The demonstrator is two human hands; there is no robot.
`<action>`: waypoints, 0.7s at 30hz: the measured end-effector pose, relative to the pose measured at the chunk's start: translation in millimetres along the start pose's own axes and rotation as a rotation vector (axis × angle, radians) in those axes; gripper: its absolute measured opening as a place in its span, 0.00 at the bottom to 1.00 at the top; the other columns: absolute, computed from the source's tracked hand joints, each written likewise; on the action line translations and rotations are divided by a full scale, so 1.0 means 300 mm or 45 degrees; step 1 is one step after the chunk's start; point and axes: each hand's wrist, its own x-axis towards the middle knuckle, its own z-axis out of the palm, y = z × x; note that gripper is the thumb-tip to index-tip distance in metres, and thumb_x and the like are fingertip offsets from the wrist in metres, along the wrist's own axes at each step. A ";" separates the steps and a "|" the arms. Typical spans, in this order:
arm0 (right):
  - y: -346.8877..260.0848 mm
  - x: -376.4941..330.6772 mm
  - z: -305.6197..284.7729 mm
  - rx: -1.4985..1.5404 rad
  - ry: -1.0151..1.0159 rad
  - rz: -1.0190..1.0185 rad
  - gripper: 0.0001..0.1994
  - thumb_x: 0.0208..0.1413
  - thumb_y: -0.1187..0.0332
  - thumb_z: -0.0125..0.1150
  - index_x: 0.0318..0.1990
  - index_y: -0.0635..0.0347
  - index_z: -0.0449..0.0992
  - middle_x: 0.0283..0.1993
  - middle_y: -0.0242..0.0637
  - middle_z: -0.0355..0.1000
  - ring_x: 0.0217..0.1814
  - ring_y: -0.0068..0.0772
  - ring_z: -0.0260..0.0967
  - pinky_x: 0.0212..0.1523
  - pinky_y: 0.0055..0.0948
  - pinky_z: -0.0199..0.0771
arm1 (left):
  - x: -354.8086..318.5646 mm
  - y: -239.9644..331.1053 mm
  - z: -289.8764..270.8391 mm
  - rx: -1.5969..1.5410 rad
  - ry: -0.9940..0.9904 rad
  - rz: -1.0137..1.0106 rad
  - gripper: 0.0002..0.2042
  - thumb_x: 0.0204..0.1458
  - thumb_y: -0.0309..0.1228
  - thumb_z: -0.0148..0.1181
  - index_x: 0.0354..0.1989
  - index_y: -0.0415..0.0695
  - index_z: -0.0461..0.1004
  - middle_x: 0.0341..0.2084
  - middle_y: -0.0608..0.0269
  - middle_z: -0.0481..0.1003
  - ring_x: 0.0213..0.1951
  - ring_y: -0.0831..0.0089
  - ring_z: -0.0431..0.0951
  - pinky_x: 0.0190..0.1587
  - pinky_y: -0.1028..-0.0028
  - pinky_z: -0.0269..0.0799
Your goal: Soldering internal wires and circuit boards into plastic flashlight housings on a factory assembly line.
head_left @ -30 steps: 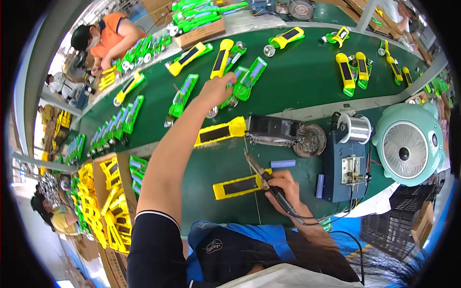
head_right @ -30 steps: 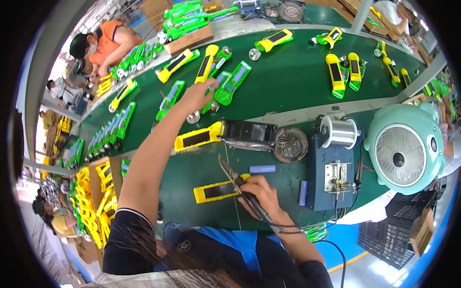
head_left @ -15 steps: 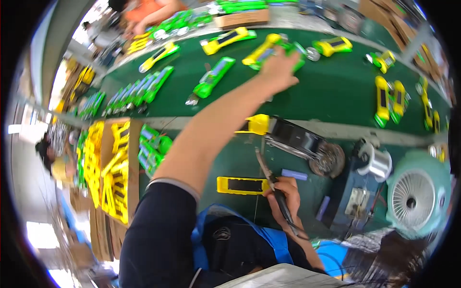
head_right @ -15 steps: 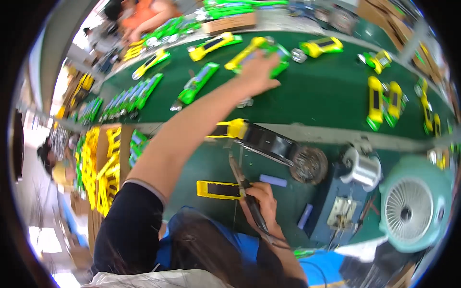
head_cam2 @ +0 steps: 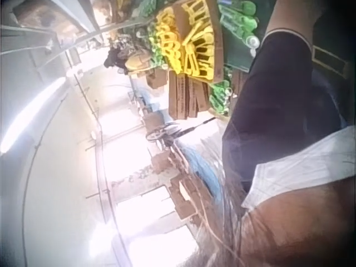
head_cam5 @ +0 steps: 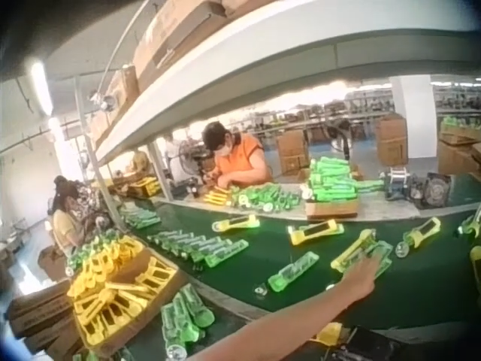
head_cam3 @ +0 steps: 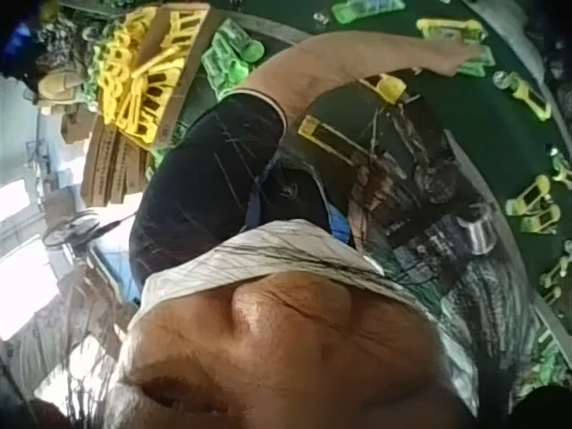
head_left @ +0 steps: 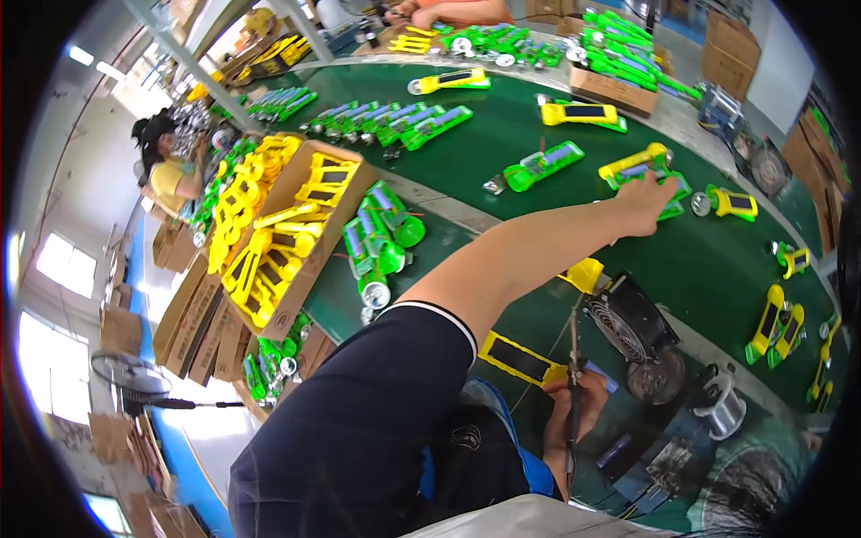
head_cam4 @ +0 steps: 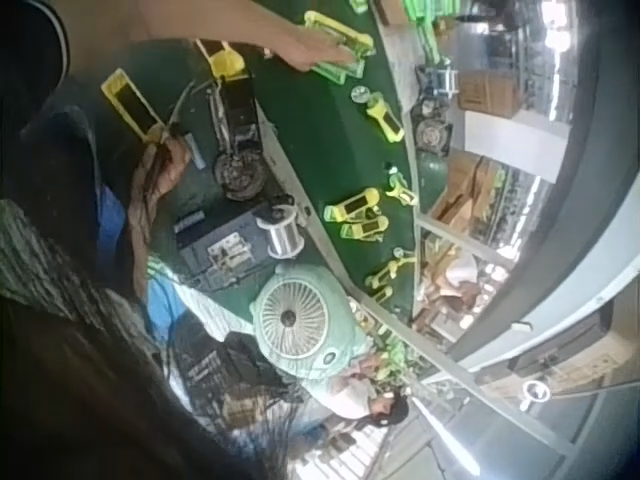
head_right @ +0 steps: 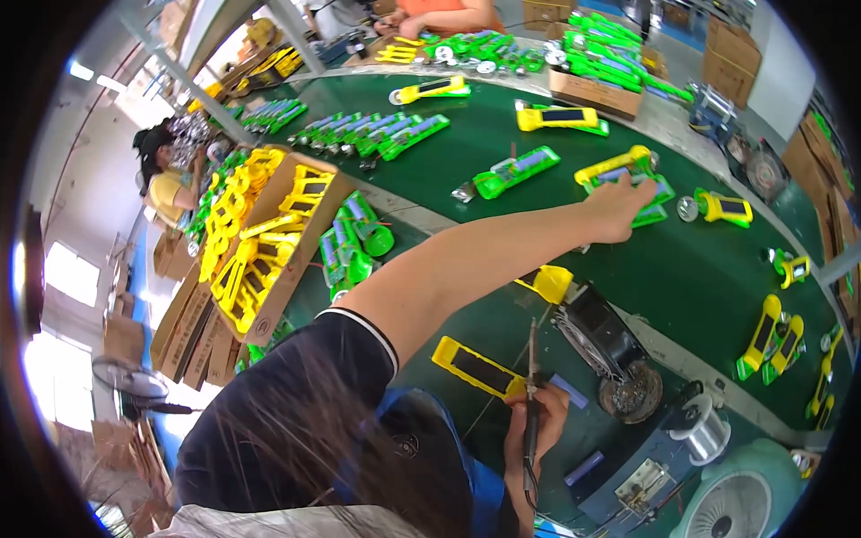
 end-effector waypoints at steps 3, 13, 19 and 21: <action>-0.035 -0.012 -0.012 -0.091 -0.052 0.004 0.16 0.63 0.61 0.54 0.51 0.59 0.61 0.38 0.43 0.69 0.45 0.35 0.67 0.49 0.35 0.67 | -0.167 0.060 -0.252 -0.171 0.036 0.028 0.29 0.38 0.21 0.63 0.50 0.45 0.57 0.45 0.39 0.64 0.43 0.41 0.74 0.44 0.53 0.73; -0.075 -0.006 0.042 -0.188 -0.170 -0.042 0.21 0.65 0.55 0.50 0.54 0.62 0.59 0.40 0.53 0.73 0.46 0.44 0.72 0.56 0.45 0.67 | -1.680 -0.030 -0.884 0.372 1.063 -0.932 0.27 0.39 0.29 0.70 0.47 0.43 0.62 0.40 0.56 0.69 0.43 0.61 0.72 0.47 0.66 0.69; -0.008 0.036 0.019 -0.327 -0.322 -0.244 0.15 0.66 0.67 0.45 0.55 0.67 0.57 0.42 0.55 0.71 0.44 0.45 0.73 0.54 0.42 0.72 | -2.770 -0.194 -0.732 0.609 1.282 -1.745 0.31 0.34 0.36 0.74 0.45 0.43 0.60 0.39 0.51 0.70 0.44 0.58 0.71 0.49 0.63 0.67; 0.004 0.036 0.043 -0.479 -0.330 -0.268 0.15 0.66 0.68 0.46 0.55 0.67 0.57 0.43 0.54 0.68 0.44 0.44 0.73 0.53 0.42 0.72 | -2.947 -0.297 -0.589 0.333 1.240 -2.120 0.33 0.31 0.36 0.77 0.45 0.43 0.61 0.38 0.49 0.72 0.42 0.58 0.73 0.46 0.63 0.69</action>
